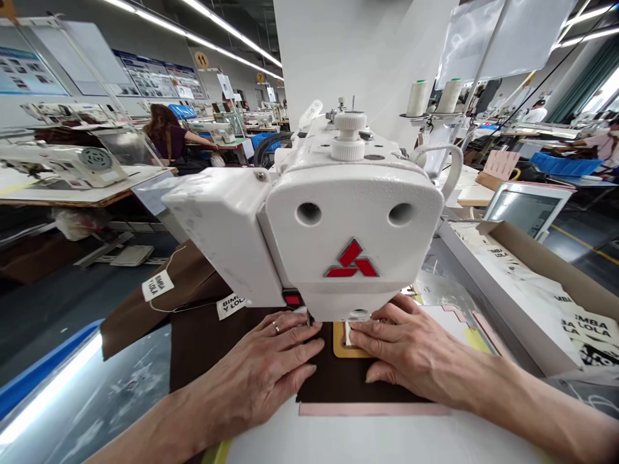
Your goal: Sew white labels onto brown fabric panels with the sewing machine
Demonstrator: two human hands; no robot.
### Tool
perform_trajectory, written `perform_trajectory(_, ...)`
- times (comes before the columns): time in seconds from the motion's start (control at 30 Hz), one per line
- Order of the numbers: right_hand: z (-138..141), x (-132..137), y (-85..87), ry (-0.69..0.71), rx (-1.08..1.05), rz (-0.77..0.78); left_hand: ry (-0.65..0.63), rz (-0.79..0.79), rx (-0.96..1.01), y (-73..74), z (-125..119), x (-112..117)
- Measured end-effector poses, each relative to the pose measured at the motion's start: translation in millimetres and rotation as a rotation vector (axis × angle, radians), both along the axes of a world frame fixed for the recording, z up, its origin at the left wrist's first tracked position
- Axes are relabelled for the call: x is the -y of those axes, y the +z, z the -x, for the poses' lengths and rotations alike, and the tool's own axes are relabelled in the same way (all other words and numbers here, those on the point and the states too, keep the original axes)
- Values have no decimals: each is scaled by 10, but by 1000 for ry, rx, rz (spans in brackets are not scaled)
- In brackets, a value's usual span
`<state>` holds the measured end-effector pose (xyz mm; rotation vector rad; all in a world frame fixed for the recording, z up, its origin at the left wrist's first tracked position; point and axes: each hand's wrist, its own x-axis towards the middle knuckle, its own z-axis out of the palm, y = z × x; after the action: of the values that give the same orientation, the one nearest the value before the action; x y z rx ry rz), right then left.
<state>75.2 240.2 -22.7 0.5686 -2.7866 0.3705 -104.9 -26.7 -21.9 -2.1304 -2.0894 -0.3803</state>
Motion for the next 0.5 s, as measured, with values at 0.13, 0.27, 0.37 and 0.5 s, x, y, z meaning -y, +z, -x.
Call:
perform_trajectory(0.13, -24, -2, -10, -2, -6, -7, -7, 12, -4, -15, -22, 6)
perform_trajectory(0.27, -20, -23, -12, 6, -1, -27, -1, -20, -9, -22, -25, -3)
perform_trajectory(0.37, 9, -46, -6, 3, 21, -28, 6, -45, -25, -10, -15, -24)
perform_trajectory(0.5, 60, -88, 4, 9, 25, -34, 10, -40, -1, -8, 9, -70)
